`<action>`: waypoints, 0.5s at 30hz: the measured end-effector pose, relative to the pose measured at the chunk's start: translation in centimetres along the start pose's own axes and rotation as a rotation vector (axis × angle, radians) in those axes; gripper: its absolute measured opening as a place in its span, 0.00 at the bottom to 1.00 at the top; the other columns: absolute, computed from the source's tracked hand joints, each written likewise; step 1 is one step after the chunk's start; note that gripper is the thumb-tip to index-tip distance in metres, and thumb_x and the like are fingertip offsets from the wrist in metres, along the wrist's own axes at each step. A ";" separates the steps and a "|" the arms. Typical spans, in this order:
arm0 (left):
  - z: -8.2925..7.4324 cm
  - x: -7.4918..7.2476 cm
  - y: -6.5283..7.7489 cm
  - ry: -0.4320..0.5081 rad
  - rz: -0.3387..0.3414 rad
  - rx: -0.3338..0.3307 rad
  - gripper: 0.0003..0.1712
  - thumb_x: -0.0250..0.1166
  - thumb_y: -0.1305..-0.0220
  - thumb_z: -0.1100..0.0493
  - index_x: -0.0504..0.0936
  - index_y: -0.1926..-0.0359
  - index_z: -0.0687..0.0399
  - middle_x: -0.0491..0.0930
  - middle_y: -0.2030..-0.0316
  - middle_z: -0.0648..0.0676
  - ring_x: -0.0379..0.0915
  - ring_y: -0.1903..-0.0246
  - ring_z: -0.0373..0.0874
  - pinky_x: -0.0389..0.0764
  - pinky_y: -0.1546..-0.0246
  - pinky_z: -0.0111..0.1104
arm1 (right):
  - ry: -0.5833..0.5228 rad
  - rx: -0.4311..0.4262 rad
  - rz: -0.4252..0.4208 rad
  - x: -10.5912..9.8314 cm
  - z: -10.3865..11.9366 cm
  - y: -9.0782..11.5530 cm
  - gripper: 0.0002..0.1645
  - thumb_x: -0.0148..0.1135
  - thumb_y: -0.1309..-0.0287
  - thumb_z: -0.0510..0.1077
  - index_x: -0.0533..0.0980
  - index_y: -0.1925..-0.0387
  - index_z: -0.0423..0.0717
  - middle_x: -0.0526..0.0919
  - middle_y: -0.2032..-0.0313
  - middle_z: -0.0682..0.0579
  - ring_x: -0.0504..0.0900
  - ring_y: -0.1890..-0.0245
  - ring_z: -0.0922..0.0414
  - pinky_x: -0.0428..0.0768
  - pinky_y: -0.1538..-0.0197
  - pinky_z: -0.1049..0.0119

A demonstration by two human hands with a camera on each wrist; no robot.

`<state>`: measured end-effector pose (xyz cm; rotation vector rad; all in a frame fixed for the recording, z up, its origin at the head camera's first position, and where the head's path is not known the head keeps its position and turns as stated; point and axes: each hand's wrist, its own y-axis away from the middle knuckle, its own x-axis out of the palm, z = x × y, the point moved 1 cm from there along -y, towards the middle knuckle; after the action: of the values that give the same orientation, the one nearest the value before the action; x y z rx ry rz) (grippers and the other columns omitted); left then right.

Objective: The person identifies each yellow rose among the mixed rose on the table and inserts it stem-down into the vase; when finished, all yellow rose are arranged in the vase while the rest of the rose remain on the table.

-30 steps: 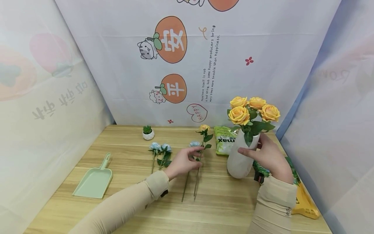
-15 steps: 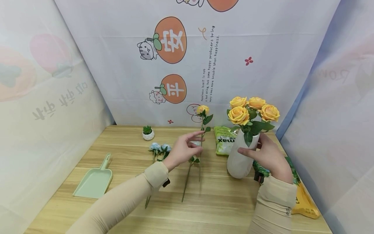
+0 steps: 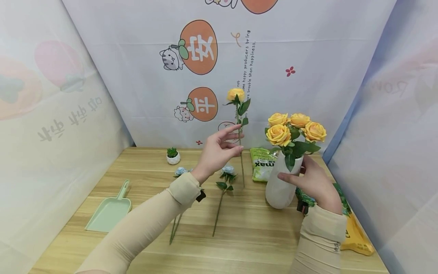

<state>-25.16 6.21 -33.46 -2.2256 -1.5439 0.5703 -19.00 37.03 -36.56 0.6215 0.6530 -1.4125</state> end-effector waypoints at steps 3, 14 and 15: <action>-1.0 0.5 -0.6 -0.033 0.000 0.058 0.36 0.75 0.32 0.70 0.79 0.26 0.43 0.89 0.43 0.51 0.90 0.60 0.42 0.92 0.57 0.37 | -0.008 -0.016 -0.006 0.1 0.0 -0.1 0.50 0.74 0.37 0.71 0.66 0.37 0.36 0.69 0.30 0.28 0.67 0.28 0.24 0.78 0.38 0.30; -6.6 3.2 -3.0 -0.088 0.041 0.231 0.36 0.74 0.31 0.69 0.77 0.25 0.51 0.88 0.42 0.56 0.88 0.60 0.36 0.90 0.53 0.31 | -0.051 -0.042 -0.001 0.0 0.0 -0.3 0.70 0.76 0.37 0.68 0.47 0.15 0.38 0.61 0.23 0.28 0.63 0.26 0.22 0.72 0.34 0.24; -7.2 3.6 -3.2 -0.083 0.045 0.247 0.36 0.74 0.31 0.70 0.77 0.25 0.52 0.88 0.41 0.56 0.88 0.60 0.35 0.90 0.53 0.30 | -0.055 -0.048 -0.001 0.0 0.0 -0.4 0.70 0.76 0.38 0.67 0.46 0.14 0.39 0.61 0.22 0.29 0.63 0.26 0.22 0.72 0.33 0.24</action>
<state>-22.80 10.12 -26.17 -2.0762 -1.3811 0.8288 -19.37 37.00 -36.55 0.5423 0.6420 -1.4062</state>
